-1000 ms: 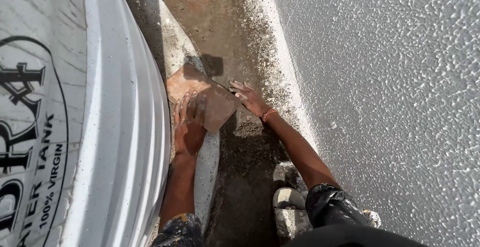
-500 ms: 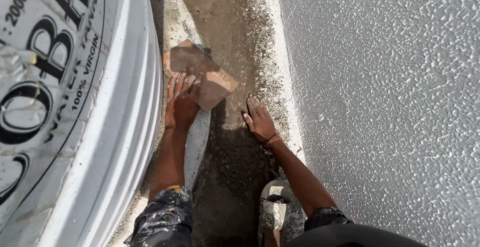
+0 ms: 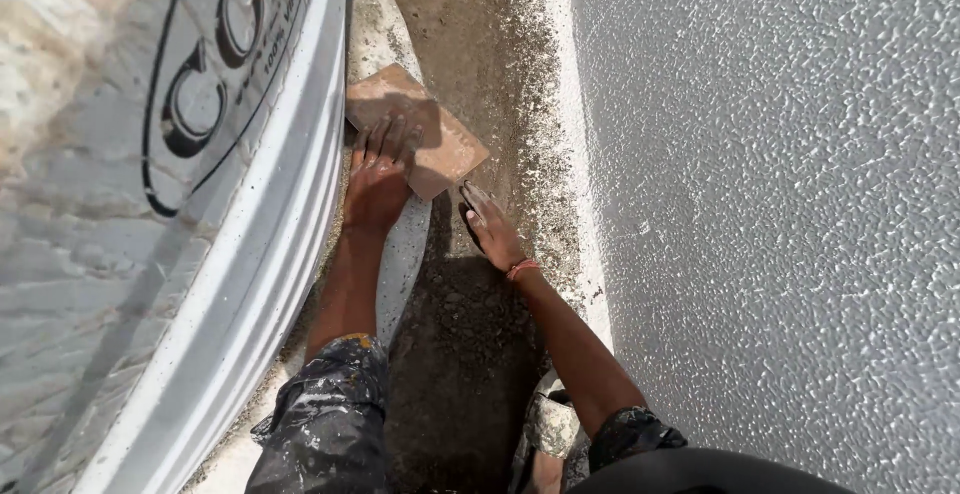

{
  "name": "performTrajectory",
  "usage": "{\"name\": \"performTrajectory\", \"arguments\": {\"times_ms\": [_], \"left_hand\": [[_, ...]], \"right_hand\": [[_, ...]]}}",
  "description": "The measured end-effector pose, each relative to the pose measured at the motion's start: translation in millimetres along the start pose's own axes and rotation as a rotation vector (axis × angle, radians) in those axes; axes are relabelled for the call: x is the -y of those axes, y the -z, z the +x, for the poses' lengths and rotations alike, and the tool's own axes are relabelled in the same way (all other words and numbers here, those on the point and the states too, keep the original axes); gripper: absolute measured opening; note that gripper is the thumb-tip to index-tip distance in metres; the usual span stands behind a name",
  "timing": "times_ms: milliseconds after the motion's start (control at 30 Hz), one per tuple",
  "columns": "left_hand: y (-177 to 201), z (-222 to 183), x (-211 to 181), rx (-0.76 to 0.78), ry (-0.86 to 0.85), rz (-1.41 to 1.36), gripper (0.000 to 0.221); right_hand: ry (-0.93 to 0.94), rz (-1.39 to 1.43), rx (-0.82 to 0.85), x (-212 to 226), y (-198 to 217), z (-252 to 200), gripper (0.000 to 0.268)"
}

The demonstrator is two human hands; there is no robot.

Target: The user is applying cement to the base of a water tank.

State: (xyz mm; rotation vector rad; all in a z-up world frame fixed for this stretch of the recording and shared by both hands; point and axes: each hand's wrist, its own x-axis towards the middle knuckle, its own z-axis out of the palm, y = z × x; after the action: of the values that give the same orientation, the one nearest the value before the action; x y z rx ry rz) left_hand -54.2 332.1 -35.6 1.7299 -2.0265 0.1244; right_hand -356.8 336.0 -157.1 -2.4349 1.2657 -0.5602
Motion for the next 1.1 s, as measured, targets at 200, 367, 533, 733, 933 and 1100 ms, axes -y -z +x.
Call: {"name": "performTrajectory", "arguments": {"times_ms": [200,367,533,733,933,1100], "left_hand": [[0,-2,0,0.106,0.031,-0.067,0.047],[22,2,-5,0.108,0.010,-0.043,0.077],[41,-8,-32,-0.188,-0.194,-0.140,0.047],[116,-141,-63,-0.268,-0.176,-0.101,0.052],[68,-175,-30,-0.031,-0.056,-0.243,0.069],[90,-179,-35,0.130,-0.070,-0.142,0.069]], "right_hand": [[-0.001,0.158,0.221,152,5,-85,0.039],[0.233,0.012,0.514,194,109,-86,0.038],[-0.006,-0.306,0.347,156,239,-44,0.059],[0.040,-0.621,0.622,164,352,-28,0.075],[0.102,-0.740,0.858,208,340,-65,0.068],[-0.045,-0.338,0.603,207,289,-107,0.067]]}}
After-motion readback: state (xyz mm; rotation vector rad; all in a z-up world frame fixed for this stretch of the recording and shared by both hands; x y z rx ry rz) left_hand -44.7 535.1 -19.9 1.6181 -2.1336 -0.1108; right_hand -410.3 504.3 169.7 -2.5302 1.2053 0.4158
